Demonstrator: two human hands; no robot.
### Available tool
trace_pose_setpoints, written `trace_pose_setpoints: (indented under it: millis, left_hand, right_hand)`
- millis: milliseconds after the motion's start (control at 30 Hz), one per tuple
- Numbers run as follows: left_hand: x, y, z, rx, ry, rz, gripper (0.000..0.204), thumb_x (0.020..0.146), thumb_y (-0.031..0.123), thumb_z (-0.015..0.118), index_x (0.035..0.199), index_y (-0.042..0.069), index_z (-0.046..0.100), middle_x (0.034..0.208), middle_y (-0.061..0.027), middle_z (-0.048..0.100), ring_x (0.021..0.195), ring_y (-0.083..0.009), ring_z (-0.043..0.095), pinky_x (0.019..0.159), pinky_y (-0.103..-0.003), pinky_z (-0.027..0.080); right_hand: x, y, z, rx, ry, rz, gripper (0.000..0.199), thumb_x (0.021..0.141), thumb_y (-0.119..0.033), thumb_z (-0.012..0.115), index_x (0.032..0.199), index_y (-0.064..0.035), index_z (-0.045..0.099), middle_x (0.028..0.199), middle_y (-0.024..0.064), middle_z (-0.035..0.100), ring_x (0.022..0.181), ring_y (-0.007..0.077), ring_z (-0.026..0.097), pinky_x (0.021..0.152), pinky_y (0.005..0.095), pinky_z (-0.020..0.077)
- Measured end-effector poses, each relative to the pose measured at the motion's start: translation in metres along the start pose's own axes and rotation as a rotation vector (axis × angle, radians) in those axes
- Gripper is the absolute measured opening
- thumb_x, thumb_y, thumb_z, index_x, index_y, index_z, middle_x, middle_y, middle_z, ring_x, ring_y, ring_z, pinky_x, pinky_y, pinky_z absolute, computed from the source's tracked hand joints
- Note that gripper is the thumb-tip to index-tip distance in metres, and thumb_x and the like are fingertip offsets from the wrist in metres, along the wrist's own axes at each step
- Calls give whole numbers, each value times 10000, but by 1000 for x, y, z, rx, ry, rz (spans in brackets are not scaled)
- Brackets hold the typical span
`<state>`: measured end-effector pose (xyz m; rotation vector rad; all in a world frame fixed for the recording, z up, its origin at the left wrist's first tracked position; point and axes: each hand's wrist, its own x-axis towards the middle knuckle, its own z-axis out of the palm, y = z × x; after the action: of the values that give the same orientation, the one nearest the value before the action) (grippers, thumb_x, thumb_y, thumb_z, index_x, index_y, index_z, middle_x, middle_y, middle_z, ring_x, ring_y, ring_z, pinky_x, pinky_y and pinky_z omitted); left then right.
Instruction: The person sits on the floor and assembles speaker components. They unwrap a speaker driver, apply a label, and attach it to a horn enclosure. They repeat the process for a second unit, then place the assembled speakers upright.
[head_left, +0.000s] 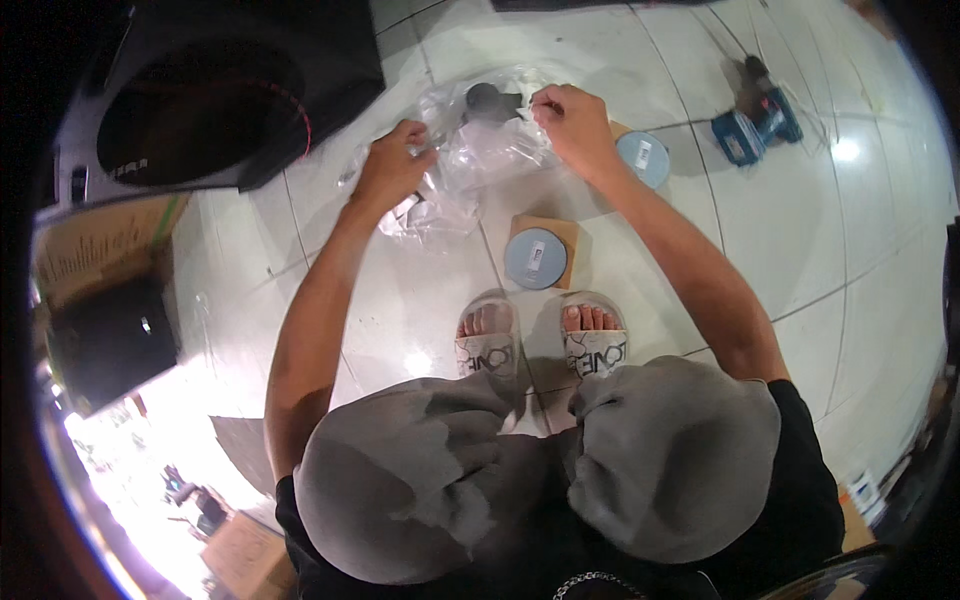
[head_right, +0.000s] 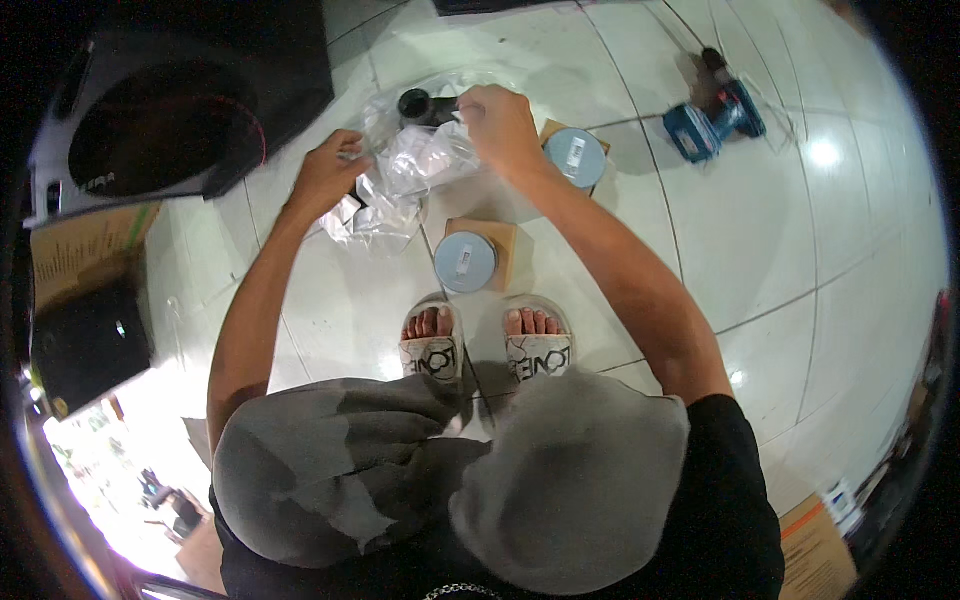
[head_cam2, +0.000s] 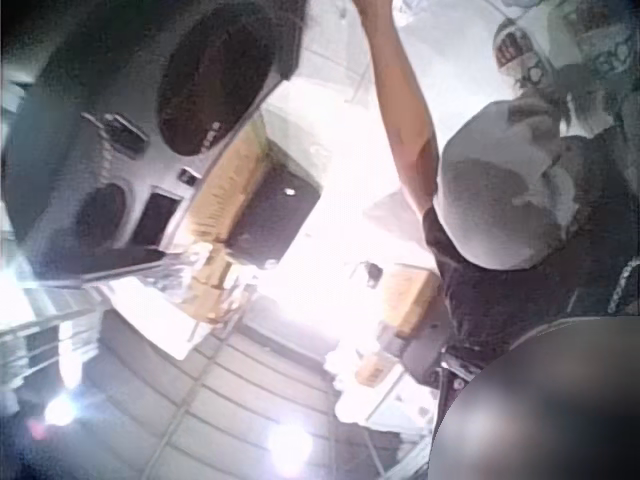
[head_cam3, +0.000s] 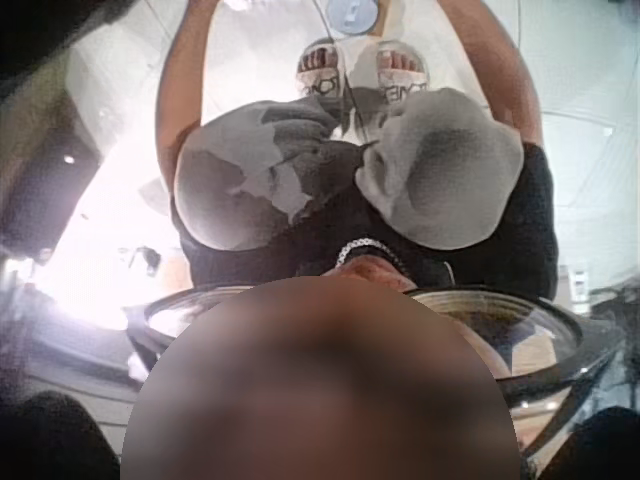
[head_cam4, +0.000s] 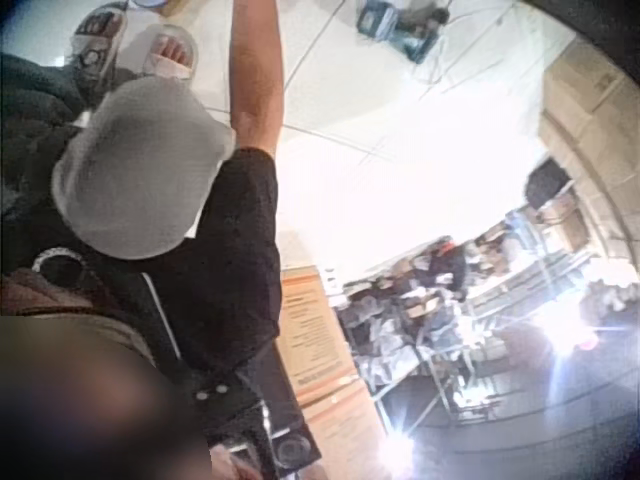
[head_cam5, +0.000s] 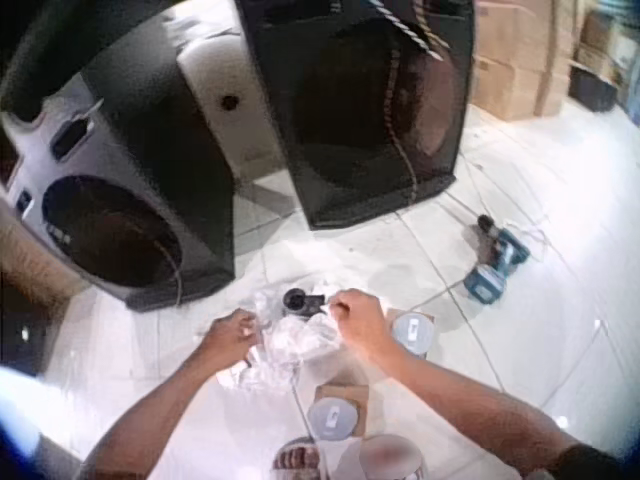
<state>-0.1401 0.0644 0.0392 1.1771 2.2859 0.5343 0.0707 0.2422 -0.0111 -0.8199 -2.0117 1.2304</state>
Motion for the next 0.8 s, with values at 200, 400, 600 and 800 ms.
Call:
trace_pose_setpoints:
  millis: [200, 400, 600, 800]
  left_hand:
    - [18, -2, 52, -37, 25, -215, 788, 863, 423, 683, 1462, 28, 357, 1375, -307, 519, 1279, -418, 524, 1086, -439, 406]
    - [45, 3, 74, -19, 145, -310, 689, 882, 394, 596, 1422, 21, 387, 1251, -328, 593, 1187, -470, 573, 1030, -479, 452]
    - [59, -13, 77, -126, 249, -204, 400, 885, 265, 610, 1166, -10, 536, 1157, -292, 643, 1078, -460, 625, 926, -514, 487]
    - [56, -33, 90, 346, 390, 188, 231, 936, 193, 567, 1008, -27, 577, 1063, -232, 668, 1007, -413, 639, 891, -457, 488]
  right_hand:
    - [27, 47, 40, -314, -192, 42, 208, 792, -62, 584, 924, -33, 743, 946, 237, 697, 834, 426, 679, 797, 456, 552]
    - [34, 65, 18, -603, -220, 61, 223, 750, -80, 635, 938, -67, 754, 924, 178, 727, 860, 356, 704, 837, 423, 564]
    - [66, 50, 25, -695, -288, 208, 338, 741, -59, 646, 1064, -100, 737, 1040, 189, 713, 986, 355, 688, 887, 411, 557]
    - [66, 7, 12, -583, -427, 123, 471, 757, -128, 744, 1215, -104, 641, 1134, 147, 684, 1013, 340, 661, 902, 416, 530]
